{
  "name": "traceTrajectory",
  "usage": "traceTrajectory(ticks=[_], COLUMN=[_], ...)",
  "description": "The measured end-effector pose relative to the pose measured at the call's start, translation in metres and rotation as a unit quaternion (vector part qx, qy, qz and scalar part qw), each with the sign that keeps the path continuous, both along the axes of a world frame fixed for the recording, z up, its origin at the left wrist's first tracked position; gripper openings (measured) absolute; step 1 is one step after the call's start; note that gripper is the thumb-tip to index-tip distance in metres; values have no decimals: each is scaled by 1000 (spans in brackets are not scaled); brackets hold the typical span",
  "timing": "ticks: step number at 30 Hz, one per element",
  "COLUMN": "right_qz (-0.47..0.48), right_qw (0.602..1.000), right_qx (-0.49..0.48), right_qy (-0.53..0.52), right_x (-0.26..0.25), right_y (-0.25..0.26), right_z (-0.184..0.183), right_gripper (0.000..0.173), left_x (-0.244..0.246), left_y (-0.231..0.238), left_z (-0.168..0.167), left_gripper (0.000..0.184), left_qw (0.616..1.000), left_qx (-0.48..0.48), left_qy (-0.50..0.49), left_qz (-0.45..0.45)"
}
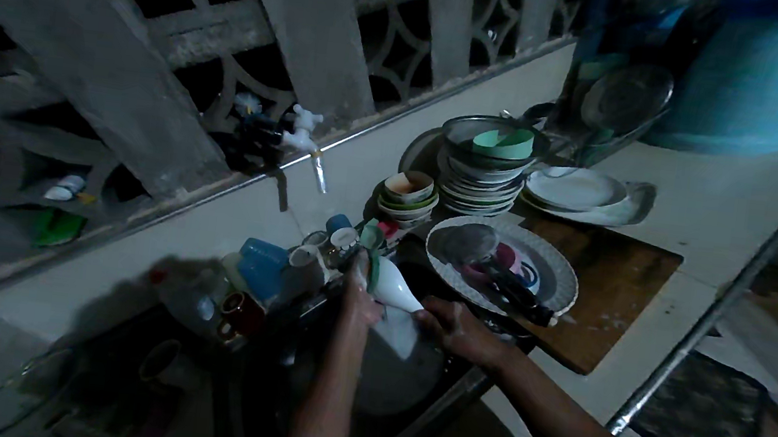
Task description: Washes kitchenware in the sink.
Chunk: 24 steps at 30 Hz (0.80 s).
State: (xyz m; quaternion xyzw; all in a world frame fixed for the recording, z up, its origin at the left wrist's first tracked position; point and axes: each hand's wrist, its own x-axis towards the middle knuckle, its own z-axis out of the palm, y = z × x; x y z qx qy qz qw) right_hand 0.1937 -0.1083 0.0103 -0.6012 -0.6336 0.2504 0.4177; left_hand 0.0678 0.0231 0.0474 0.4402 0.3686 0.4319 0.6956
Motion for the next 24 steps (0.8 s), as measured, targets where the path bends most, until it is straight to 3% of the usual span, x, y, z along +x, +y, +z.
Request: traceTrajectory(ticks=[3, 6, 9, 11, 14, 17, 21, 24], right_qz=[6, -23, -61, -82, -80, -65, -79, -119], right_qw=[996, 986, 973, 962, 957, 968, 989, 991], right_qx=[-69, -129, -176, -210, -227, -182, -94, -60], right_qy=[-59, -98, -135, -152, -164, -162, -79, 30], right_x=[10, 9, -5, -16, -23, -20, -25, -40], right_y=[-8, -7, -3, -3, -5, -5, -1, 10], right_z=[26, 42, 50, 55, 56, 44, 18, 1], right_gripper=[33, 35, 38, 38, 39, 36, 33, 37], left_x=[-11, -12, -6, -3, -3, -6, -2, 9], left_y=[7, 4, -4, -6, 2, 16, 23, 5], left_z=[5, 13, 16, 17, 14, 15, 4, -9], left_gripper=[41, 51, 76, 76, 66, 50, 31, 44], left_qw=[983, 918, 865, 875, 934, 977, 998, 996], left_qx=[69, 217, 293, 267, 156, 47, -51, -26], left_qy=[156, 312, 385, 390, 320, 205, 4, -77], left_qz=[-67, -115, -131, -110, -40, 19, 46, 35])
